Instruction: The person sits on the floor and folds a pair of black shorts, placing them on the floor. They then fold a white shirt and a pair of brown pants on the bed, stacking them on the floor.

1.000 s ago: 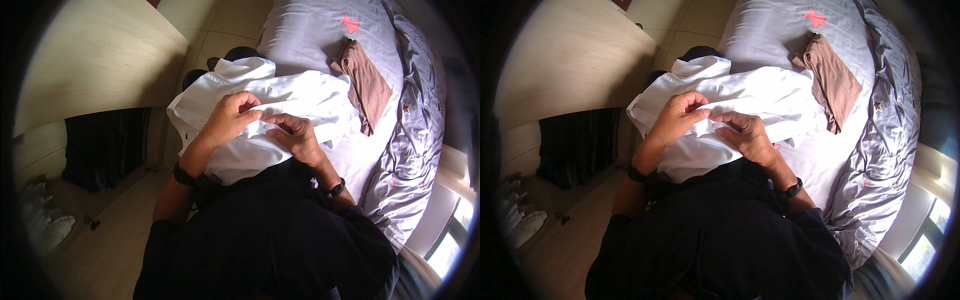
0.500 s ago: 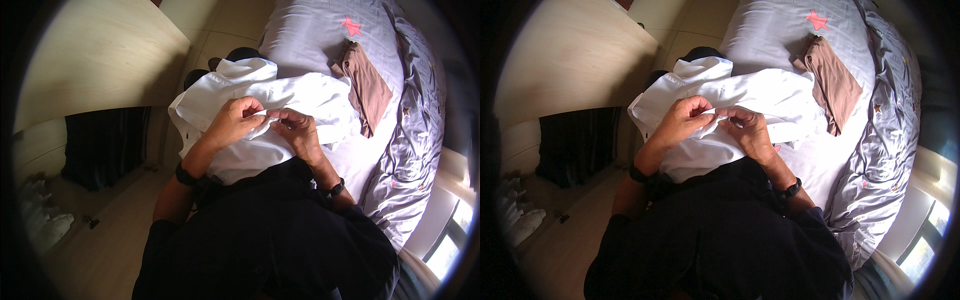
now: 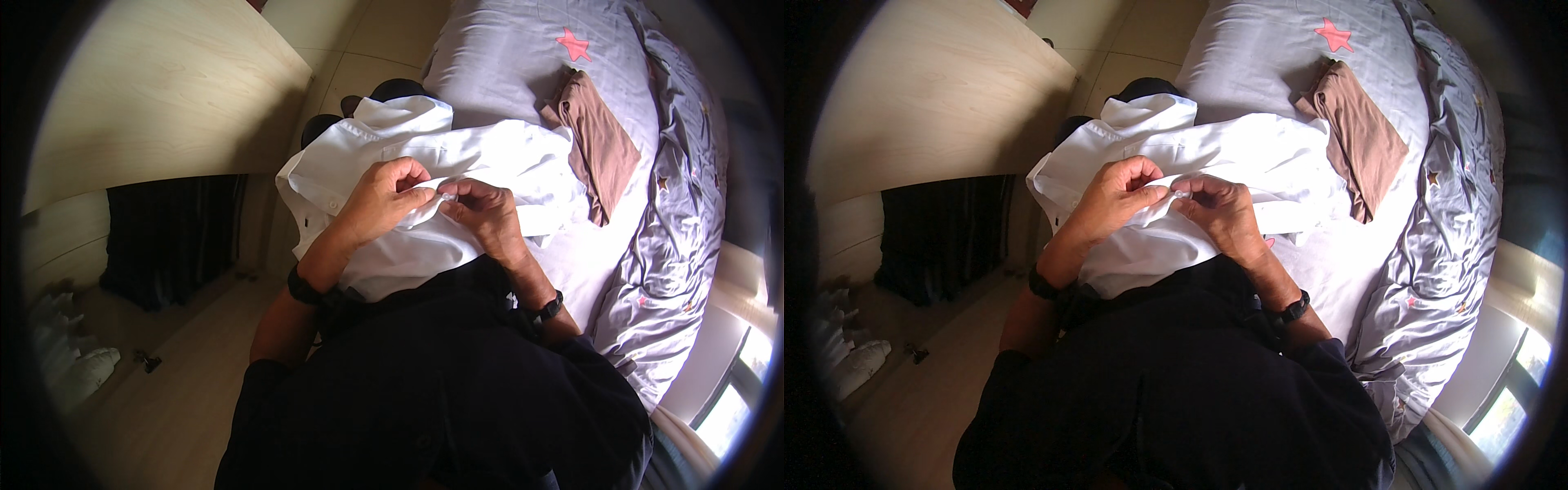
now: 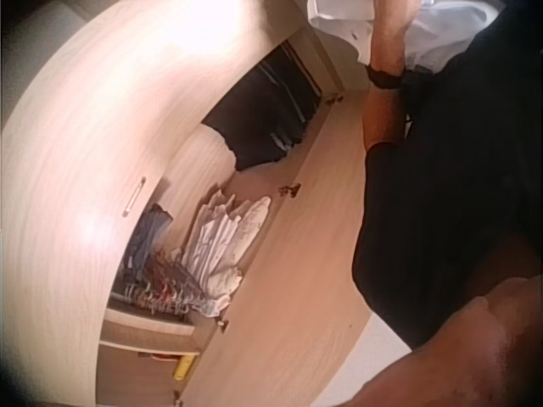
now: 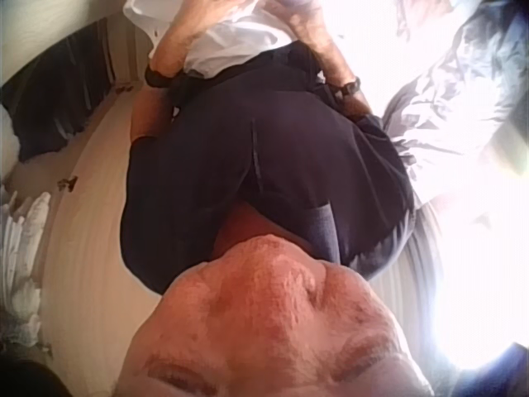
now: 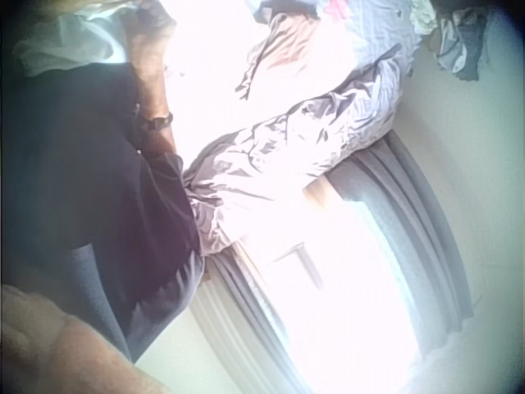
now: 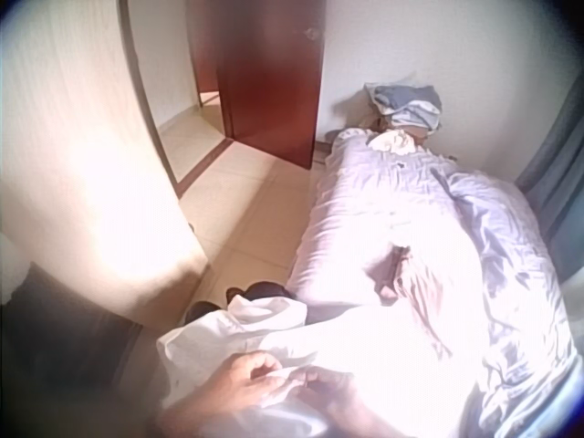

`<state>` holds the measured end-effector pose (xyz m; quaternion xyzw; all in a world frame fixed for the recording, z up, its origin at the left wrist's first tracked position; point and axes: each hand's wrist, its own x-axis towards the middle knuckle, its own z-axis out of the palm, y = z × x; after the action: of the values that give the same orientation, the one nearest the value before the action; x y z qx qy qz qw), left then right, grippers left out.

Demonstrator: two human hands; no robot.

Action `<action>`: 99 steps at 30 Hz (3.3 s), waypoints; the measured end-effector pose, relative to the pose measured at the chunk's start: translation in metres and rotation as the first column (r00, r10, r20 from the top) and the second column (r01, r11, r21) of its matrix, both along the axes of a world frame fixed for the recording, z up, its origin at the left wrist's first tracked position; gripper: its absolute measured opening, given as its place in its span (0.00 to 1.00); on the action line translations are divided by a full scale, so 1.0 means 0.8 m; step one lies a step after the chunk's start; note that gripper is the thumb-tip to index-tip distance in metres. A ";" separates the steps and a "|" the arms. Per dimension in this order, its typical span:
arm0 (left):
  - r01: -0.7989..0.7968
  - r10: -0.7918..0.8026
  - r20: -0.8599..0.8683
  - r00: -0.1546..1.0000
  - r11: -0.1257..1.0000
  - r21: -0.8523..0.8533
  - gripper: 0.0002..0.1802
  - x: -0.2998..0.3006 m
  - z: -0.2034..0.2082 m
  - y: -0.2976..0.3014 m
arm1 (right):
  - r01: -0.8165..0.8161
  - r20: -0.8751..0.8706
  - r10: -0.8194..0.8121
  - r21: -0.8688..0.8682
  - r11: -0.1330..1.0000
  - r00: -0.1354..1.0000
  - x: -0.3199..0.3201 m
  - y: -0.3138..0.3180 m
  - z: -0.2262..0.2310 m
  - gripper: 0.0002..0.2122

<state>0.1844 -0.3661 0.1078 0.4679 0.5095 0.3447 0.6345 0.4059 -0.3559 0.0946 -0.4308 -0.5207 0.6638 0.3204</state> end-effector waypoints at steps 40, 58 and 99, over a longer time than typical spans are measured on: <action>-0.009 0.011 -0.065 0.998 0.999 0.038 0.12 0.003 0.000 -0.006 | -0.037 0.146 0.037 -0.007 0.999 0.989 -0.002 -0.001 0.004 0.05; 0.008 0.003 -0.088 0.996 0.992 0.125 0.11 0.002 0.005 -0.009 | -0.029 0.133 0.039 -0.079 0.996 0.990 -0.001 0.003 0.003 0.08; 0.020 -0.004 -0.115 0.993 0.990 0.136 0.05 0.003 0.012 -0.008 | -0.104 0.381 -0.117 0.512 0.853 0.917 -0.011 -0.008 0.014 0.07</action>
<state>0.1868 -0.3723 0.1175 0.5325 0.5172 0.3476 0.5728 0.3974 -0.3622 0.1060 -0.4553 -0.7335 0.3945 0.3147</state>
